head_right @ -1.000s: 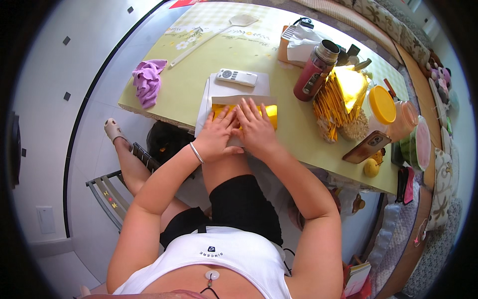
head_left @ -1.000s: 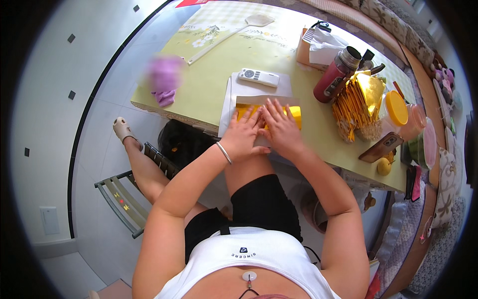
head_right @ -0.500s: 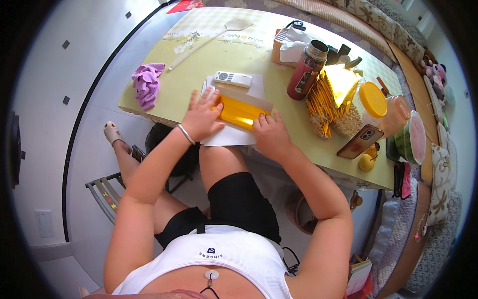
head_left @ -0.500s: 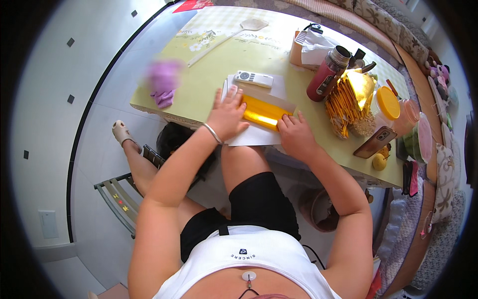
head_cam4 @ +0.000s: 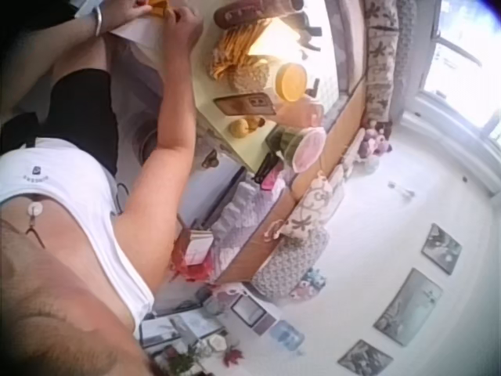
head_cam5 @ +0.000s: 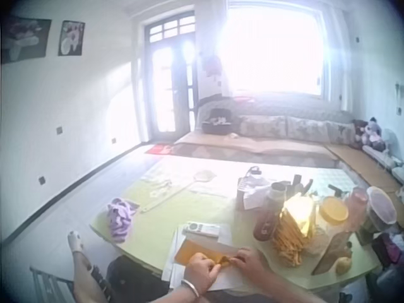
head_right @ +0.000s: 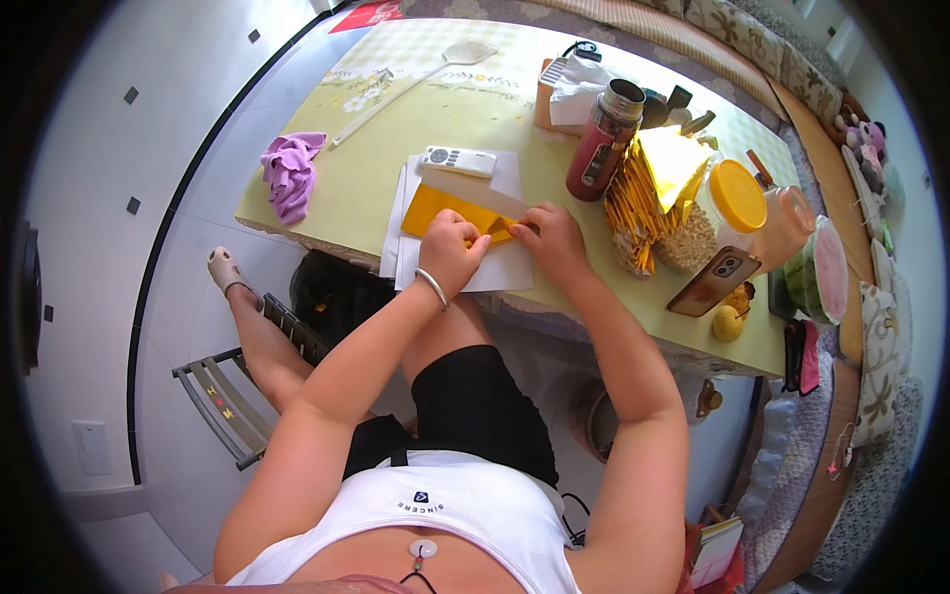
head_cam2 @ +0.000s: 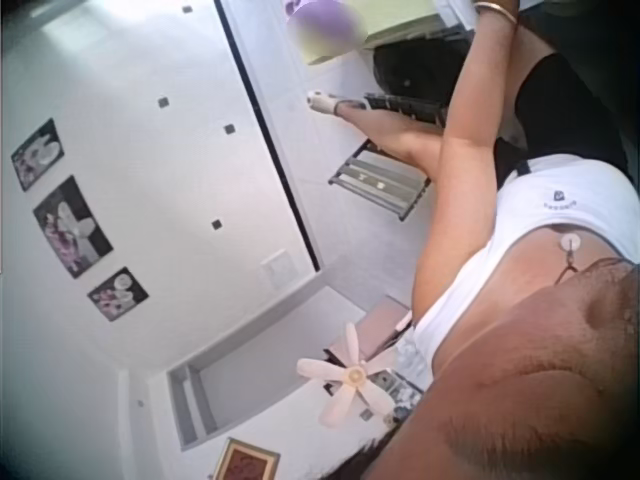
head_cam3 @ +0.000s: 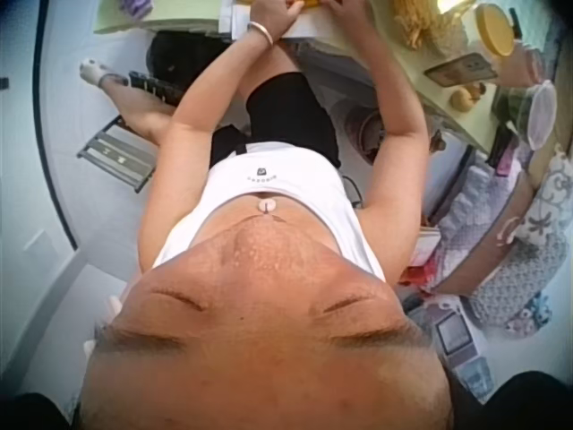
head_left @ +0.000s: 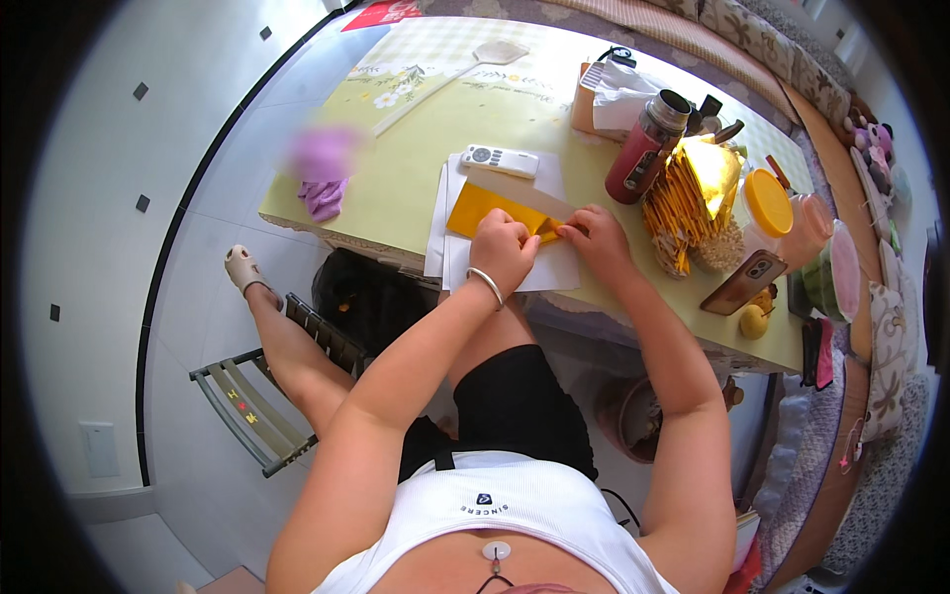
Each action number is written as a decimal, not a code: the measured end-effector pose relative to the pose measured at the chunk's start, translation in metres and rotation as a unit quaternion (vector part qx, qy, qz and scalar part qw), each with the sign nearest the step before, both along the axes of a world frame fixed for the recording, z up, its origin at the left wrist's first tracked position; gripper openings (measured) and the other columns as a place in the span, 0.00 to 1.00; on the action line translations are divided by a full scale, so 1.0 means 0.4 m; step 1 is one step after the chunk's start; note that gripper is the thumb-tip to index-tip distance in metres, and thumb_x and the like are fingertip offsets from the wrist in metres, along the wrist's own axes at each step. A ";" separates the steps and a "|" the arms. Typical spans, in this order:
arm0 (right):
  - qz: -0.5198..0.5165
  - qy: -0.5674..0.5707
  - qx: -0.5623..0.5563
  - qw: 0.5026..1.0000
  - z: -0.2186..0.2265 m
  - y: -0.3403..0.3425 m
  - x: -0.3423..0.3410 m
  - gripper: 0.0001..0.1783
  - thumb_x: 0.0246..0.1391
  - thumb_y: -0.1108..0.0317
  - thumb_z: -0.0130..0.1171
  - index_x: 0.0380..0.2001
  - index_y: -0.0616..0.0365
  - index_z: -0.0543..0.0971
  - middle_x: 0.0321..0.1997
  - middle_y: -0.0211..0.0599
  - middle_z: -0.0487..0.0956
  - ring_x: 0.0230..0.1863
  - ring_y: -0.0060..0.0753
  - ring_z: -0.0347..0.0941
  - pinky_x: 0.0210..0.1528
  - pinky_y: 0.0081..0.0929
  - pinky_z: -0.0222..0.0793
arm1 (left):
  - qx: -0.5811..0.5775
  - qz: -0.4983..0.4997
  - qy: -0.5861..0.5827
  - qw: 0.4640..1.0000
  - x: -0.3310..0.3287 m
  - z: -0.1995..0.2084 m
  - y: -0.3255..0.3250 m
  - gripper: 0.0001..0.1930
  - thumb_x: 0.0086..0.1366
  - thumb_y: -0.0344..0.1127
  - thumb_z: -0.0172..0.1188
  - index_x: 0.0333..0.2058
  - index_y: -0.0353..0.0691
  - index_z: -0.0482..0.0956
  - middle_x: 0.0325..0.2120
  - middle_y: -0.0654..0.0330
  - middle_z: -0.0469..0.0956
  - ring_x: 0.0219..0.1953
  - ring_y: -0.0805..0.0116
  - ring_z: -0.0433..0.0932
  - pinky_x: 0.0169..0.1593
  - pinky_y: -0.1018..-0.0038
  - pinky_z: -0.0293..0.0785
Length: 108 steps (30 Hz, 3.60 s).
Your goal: The person sits at a table and folds a yellow sheet of paper by hand. They repeatedly fold the paper into smaller sections, creasing the edges, and occasionally unfolding it to adjust the alignment before refolding.
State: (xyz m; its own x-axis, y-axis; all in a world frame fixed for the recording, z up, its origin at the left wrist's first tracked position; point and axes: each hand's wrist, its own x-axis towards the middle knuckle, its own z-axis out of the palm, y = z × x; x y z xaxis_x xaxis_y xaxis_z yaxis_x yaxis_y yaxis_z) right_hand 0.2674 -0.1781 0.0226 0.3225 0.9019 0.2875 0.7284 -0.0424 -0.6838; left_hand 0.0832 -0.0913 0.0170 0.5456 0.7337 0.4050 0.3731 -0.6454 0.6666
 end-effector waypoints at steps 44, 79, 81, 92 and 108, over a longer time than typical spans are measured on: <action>0.201 -0.003 0.026 0.979 0.013 -0.045 -0.104 0.14 0.49 0.61 0.73 0.36 0.56 0.87 0.61 0.52 0.76 0.67 0.53 0.67 0.68 0.41 0.60 | 0.164 -0.242 0.079 0.953 -0.247 0.049 0.114 0.10 0.52 0.24 0.62 0.35 0.37 0.83 0.35 0.55 0.82 0.41 0.52 0.79 0.49 0.62 0.77; -0.027 -0.268 0.103 0.958 -0.055 0.020 -0.265 0.20 0.52 0.66 0.62 0.50 0.45 0.84 0.48 0.35 0.75 0.50 0.44 0.70 0.50 0.42 0.67 | 0.249 -0.121 0.110 0.955 -0.211 0.005 0.093 0.03 0.57 0.31 0.64 0.30 0.38 0.81 0.28 0.58 0.76 0.35 0.56 0.77 0.41 0.62 0.75; -0.027 -0.271 0.104 0.957 -0.055 0.019 -0.264 0.20 0.53 0.66 0.62 0.50 0.46 0.84 0.48 0.35 0.75 0.49 0.44 0.69 0.50 0.42 0.67 | 0.228 -0.119 0.117 0.959 -0.219 0.015 0.084 0.04 0.58 0.31 0.64 0.30 0.39 0.81 0.28 0.58 0.76 0.35 0.56 0.77 0.41 0.62 0.75; -0.057 -0.214 0.008 0.975 0.020 0.045 -0.164 0.36 0.51 0.73 0.62 0.66 0.48 0.69 0.58 0.38 0.74 0.59 0.46 0.71 0.65 0.41 0.65 | 0.131 0.005 0.210 0.969 -0.117 0.046 0.129 0.26 0.47 0.37 0.74 0.47 0.41 0.79 0.40 0.56 0.78 0.56 0.54 0.69 0.63 0.56 0.59; 0.152 -0.247 -0.053 0.955 0.002 -0.084 -0.053 0.26 0.59 0.62 0.59 0.61 0.53 0.75 0.70 0.39 0.70 0.72 0.39 0.63 0.76 0.47 0.48 | 0.211 -0.091 0.240 0.943 -0.257 0.002 -0.019 0.23 0.61 0.29 0.54 0.56 0.31 0.77 0.62 0.45 0.72 0.65 0.50 0.70 0.67 0.54 0.65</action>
